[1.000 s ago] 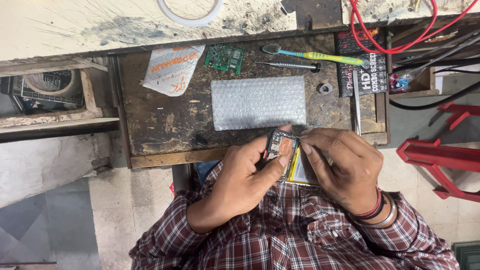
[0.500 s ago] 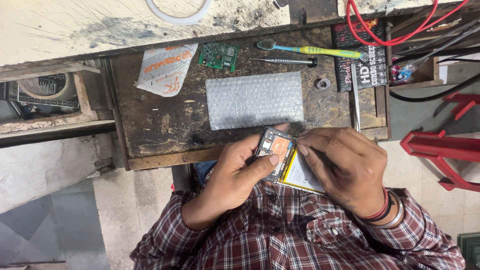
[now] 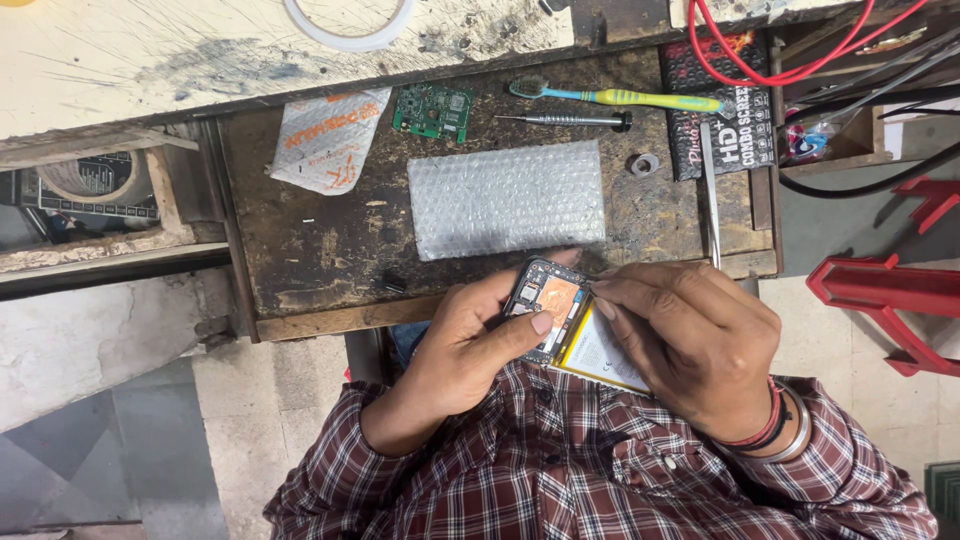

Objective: The person repeatedly handles a disassembled smartphone, peeling protective film from a replacement screen, and wiping the phone's internal components with a white cloth. The person also handles a small green circuit board and a battery.

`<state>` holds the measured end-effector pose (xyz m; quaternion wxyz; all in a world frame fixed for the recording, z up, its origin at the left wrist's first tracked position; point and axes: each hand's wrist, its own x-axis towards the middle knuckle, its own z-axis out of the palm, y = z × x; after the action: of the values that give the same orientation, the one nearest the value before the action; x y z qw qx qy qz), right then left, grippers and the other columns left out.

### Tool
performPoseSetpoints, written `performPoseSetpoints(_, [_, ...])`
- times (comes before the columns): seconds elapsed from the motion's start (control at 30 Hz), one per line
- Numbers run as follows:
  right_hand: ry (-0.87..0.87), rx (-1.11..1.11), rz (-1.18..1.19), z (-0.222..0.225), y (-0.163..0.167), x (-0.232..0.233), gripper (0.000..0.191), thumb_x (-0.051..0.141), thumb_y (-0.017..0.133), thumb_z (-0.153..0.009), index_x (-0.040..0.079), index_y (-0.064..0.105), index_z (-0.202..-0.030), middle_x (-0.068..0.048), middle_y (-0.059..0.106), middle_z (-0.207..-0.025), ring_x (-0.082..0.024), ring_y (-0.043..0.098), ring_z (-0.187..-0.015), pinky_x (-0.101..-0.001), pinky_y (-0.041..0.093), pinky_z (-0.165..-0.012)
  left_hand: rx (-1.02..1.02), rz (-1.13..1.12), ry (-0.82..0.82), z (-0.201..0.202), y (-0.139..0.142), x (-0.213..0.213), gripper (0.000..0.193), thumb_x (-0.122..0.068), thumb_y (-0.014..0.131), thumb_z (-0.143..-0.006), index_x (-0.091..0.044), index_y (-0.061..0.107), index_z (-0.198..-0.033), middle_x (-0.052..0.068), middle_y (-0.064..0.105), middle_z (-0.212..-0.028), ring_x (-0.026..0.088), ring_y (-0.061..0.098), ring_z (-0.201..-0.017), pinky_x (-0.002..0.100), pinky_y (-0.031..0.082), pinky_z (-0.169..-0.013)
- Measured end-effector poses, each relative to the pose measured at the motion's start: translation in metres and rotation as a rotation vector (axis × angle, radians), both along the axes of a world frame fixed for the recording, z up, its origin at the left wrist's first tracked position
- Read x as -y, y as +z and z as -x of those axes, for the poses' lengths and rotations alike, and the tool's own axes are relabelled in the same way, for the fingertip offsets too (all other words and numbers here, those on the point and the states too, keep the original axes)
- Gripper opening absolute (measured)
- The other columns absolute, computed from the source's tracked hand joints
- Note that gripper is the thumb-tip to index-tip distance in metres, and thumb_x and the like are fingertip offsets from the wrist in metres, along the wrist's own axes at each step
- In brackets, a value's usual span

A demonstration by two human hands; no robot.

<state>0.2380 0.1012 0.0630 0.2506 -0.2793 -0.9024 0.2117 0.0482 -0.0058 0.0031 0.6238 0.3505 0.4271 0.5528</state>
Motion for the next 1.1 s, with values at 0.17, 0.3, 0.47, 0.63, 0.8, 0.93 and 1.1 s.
performPoseSetpoints(0.17, [-0.001, -0.012, -0.010, 0.0003, 0.0005, 0.0007, 0.021, 0.003, 0.082, -0.083, 0.002, 0.074, -0.102, -0.010, 0.074, -0.099, -0.025, 0.073, -0.090, -0.0334, 0.057, -0.078, -0.001, 0.007, -0.015, 0.0012, 0.0004, -0.0004, 0.048, -0.016, 0.061, -0.106, 0.006, 0.053, -0.148, 0.013, 0.070, -0.133, 0.014, 0.065, -0.119, 0.032, 0.052, -0.107])
performPoseSetpoints(0.3, [-0.001, -0.022, -0.020, 0.0005, 0.0007, 0.0012, 0.021, 0.003, 0.083, -0.083, 0.002, 0.074, -0.103, -0.010, 0.074, -0.099, -0.025, 0.073, -0.091, -0.0339, 0.057, -0.078, -0.029, -0.009, -0.016, 0.0017, 0.0010, -0.0009, 0.050, -0.016, 0.061, -0.106, 0.006, 0.052, -0.150, 0.013, 0.070, -0.133, 0.014, 0.064, -0.121, 0.031, 0.051, -0.109])
performPoseSetpoints(0.47, [-0.003, -0.020, -0.031, 0.0002, 0.0006, 0.0019, 0.022, 0.002, 0.083, -0.082, 0.002, 0.074, -0.103, -0.010, 0.074, -0.099, -0.025, 0.073, -0.091, -0.0341, 0.057, -0.078, -0.023, 0.001, -0.021, 0.0013, 0.0014, -0.0018, 0.051, -0.016, 0.061, -0.106, 0.005, 0.051, -0.151, 0.013, 0.071, -0.129, 0.014, 0.064, -0.120, 0.031, 0.051, -0.108])
performPoseSetpoints(0.63, [-0.002, -0.014, -0.045, -0.0007, 0.0000, 0.0025, 0.023, 0.003, 0.083, -0.082, 0.002, 0.074, -0.103, -0.010, 0.074, -0.100, -0.025, 0.073, -0.092, -0.0336, 0.057, -0.078, -0.033, -0.002, -0.026, 0.0018, 0.0014, -0.0018, 0.050, -0.017, 0.060, -0.106, 0.005, 0.051, -0.151, 0.012, 0.071, -0.127, 0.014, 0.065, -0.120, 0.031, 0.053, -0.107])
performPoseSetpoints(0.8, [-0.010, -0.005, -0.052, -0.0011, -0.0001, 0.0037, 0.022, 0.003, 0.083, -0.082, 0.003, 0.074, -0.102, -0.009, 0.075, -0.100, -0.024, 0.073, -0.092, -0.0337, 0.058, -0.078, -0.041, -0.010, -0.028, 0.0021, 0.0019, -0.0016, 0.051, -0.017, 0.060, -0.106, 0.004, 0.051, -0.151, 0.012, 0.071, -0.128, 0.014, 0.065, -0.120, 0.031, 0.052, -0.108])
performPoseSetpoints(0.93, [-0.004, -0.013, -0.042, -0.0019, 0.0009, 0.0037, 0.023, 0.001, 0.082, -0.081, 0.003, 0.074, -0.103, -0.009, 0.074, -0.100, -0.024, 0.073, -0.093, -0.0337, 0.058, -0.079, -0.017, 0.005, -0.037, 0.0026, 0.0019, -0.0019, 0.051, -0.017, 0.060, -0.106, 0.004, 0.051, -0.151, 0.012, 0.070, -0.128, 0.014, 0.064, -0.120, 0.031, 0.051, -0.108])
performPoseSetpoints(1.1, [0.002, -0.024, -0.059, -0.0024, 0.0019, 0.0044, 0.023, 0.001, 0.082, -0.081, 0.003, 0.074, -0.103, -0.009, 0.074, -0.100, -0.025, 0.073, -0.092, -0.0345, 0.057, -0.078, -0.058, -0.025, -0.050, 0.0037, 0.0015, -0.0030, 0.050, -0.019, 0.059, -0.107, 0.003, 0.052, -0.151, 0.011, 0.071, -0.128, 0.014, 0.064, -0.122, 0.032, 0.050, -0.110])
